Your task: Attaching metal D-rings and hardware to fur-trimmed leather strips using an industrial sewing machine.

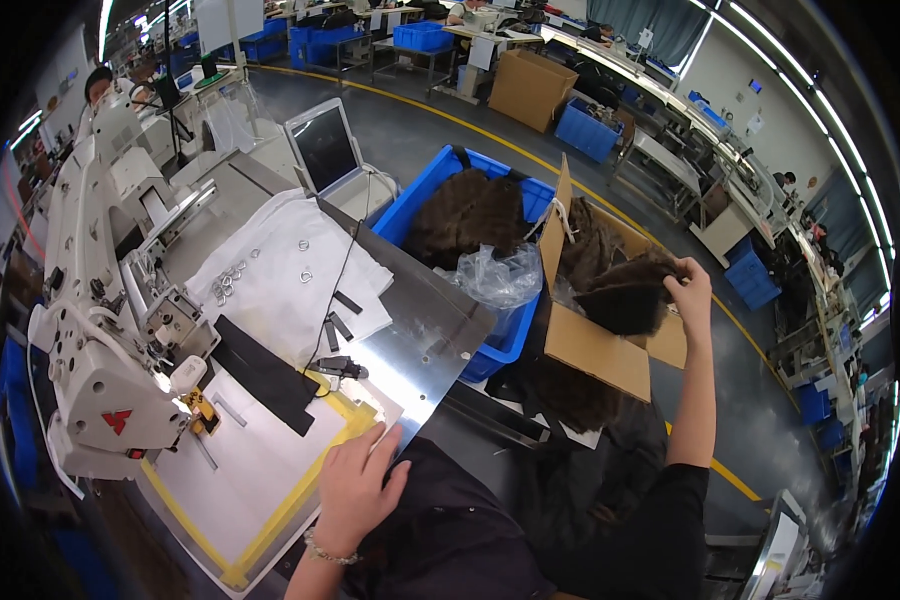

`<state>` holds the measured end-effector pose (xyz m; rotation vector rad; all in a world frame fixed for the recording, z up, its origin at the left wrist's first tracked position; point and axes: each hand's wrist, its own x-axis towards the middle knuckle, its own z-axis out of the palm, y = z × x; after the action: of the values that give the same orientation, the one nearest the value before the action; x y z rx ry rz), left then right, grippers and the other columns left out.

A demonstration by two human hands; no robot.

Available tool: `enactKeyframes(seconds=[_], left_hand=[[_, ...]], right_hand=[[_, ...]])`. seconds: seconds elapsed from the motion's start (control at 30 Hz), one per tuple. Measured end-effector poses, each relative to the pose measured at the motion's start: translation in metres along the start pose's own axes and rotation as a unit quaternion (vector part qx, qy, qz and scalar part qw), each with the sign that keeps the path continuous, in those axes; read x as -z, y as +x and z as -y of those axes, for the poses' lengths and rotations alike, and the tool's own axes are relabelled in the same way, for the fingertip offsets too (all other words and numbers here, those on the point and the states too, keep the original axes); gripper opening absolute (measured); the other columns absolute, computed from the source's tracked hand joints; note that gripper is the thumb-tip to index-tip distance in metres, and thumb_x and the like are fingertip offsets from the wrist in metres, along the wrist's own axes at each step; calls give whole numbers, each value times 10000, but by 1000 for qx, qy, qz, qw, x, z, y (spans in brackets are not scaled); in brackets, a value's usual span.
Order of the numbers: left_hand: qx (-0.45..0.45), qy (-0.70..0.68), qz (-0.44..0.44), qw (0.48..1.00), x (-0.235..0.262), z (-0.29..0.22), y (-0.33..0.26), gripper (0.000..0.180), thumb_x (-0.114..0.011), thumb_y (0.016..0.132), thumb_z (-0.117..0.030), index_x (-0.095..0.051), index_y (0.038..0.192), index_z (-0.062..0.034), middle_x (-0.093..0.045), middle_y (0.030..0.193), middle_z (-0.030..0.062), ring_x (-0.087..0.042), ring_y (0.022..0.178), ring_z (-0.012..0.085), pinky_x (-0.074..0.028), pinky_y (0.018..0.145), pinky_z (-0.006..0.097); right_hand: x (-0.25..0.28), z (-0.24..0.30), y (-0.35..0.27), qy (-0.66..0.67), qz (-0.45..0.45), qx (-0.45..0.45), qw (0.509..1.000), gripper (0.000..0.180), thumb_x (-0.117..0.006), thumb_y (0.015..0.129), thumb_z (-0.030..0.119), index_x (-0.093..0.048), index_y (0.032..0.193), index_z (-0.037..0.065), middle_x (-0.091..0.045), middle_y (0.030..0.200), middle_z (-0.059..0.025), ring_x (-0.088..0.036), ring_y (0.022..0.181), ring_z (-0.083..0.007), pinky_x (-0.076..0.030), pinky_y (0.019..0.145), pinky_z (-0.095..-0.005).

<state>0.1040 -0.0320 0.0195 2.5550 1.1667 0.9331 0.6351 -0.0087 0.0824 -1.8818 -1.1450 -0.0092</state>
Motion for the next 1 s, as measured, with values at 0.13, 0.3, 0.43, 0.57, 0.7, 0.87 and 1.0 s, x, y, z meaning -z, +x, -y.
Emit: enactKeyframes(seconds=[0.13, 0.3, 0.43, 0.57, 0.7, 0.87, 1.0], left_hand=[[0, -92, 5, 996, -22, -36, 17, 498, -736, 789, -224, -607, 1247, -79, -632, 1150, 106, -628, 941, 236, -474, 787, 341], [-23, -113, 20, 993, -29, -36, 18, 499, -735, 793, -201, -600, 1259, -81, -635, 1144, 104, -631, 934, 225, -478, 785, 336], [12, -139, 38, 989, -31, -34, 14, 491, -743, 785, -185, -606, 1243, -72, -639, 1139, 105, -632, 940, 232, -485, 782, 337], [14, -142, 32, 989, -33, -33, 7, 475, -744, 784, -174, -614, 1228, -67, -645, 1127, 105, -634, 943, 237, -489, 780, 337], [39, -147, 31, 988, -29, -25, 1, 461, -743, 783, -162, -621, 1217, -65, -651, 1112, 100, -636, 946, 245, -495, 781, 343], [77, -149, -5, 986, -22, -20, -7, 457, -742, 782, -151, -623, 1217, -74, -656, 1105, 90, -636, 951, 254, -505, 796, 349], [3, -207, -27, 978, -23, -30, 0, 450, -731, 783, -137, -628, 1220, -98, -646, 1150, 64, -634, 957, 253, -509, 805, 350]], right_hand=[[-59, -15, -17, 96, 112, 6, 989, 349, -642, 728, 63, -578, 1064, -5, -559, 711, -51, -509, 616, -128, -439, 584, -292], [-100, -16, -26, -70, 162, 11, 984, 450, -638, 738, 140, -614, 1184, 87, -672, 874, -136, -635, 778, -217, -502, 755, -323], [-107, -55, -1, 54, 132, 21, 990, 348, -603, 754, 85, -679, 1088, 24, -692, 905, -108, -640, 863, -187, -500, 811, -310], [-73, -35, 21, 54, -29, 72, 996, 311, -576, 802, 22, -670, 1097, 0, -673, 914, -56, -611, 834, -120, -485, 771, -258], [-15, 4, 27, 17, -132, 95, 987, 352, -564, 843, -1, -650, 1183, 26, -670, 1004, -40, -607, 903, -98, -480, 786, -229], [31, 67, 5, 93, -68, 188, 975, 400, -509, 850, -61, -630, 1225, 5, -652, 1119, -54, -617, 1004, -115, -475, 881, -247], [79, 136, -41, 40, 19, 218, 975, 409, -467, 823, -84, -616, 1202, -42, -644, 1132, -59, -605, 1064, -136, -446, 943, -255]])
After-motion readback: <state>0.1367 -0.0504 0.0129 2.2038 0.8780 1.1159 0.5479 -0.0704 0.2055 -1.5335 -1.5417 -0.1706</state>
